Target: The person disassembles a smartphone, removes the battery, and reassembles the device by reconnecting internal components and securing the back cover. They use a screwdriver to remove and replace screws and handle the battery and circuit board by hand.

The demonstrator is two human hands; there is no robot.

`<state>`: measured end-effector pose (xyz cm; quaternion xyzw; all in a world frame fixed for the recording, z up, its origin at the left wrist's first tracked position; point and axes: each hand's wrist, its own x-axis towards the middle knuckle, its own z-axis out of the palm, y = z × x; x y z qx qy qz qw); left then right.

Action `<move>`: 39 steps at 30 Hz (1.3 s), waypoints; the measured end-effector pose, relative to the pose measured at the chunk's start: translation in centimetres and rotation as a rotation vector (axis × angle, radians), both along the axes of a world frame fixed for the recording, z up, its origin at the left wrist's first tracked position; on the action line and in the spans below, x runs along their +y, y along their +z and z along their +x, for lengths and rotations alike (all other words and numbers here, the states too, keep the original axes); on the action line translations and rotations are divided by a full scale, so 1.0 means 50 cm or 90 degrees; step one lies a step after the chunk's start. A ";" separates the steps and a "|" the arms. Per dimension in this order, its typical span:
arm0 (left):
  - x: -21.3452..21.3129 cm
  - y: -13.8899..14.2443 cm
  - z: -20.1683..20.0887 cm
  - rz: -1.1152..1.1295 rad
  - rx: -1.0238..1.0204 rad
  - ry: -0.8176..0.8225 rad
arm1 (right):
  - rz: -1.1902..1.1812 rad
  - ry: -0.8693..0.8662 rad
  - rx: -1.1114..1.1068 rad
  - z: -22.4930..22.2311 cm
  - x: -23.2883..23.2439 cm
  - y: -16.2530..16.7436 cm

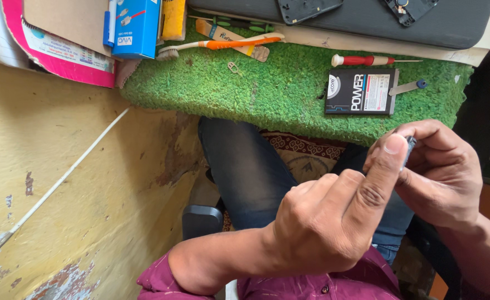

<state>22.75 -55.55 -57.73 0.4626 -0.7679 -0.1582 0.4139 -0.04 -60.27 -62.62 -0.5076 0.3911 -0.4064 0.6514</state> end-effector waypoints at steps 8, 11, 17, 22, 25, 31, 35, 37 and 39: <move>0.035 -0.038 -0.007 -0.005 -0.007 0.021 | -0.024 -0.013 0.070 -0.024 0.040 -0.048; 0.043 -0.058 -0.008 -0.012 -0.015 0.028 | -0.031 -0.002 0.043 -0.019 0.043 -0.063; -0.008 -0.035 0.008 -0.005 -0.032 0.032 | -0.032 0.008 0.040 0.004 -0.017 -0.026; -0.022 0.005 0.042 0.006 -0.039 0.031 | -0.059 0.000 0.080 0.031 -0.032 0.010; -0.026 0.027 0.051 0.007 -0.043 0.038 | -0.089 -0.011 0.119 0.039 -0.038 0.029; -0.035 0.044 0.054 0.011 -0.054 0.035 | -0.115 -0.010 0.136 0.047 -0.042 0.042; -0.042 0.052 0.061 0.004 -0.081 0.028 | -0.103 -0.001 0.102 0.056 -0.051 0.054; -0.042 0.056 0.062 0.001 -0.083 0.033 | -0.097 -0.002 0.098 0.061 -0.052 0.060; -0.040 0.057 0.064 0.000 -0.084 0.036 | -0.083 -0.007 0.107 0.067 -0.050 0.064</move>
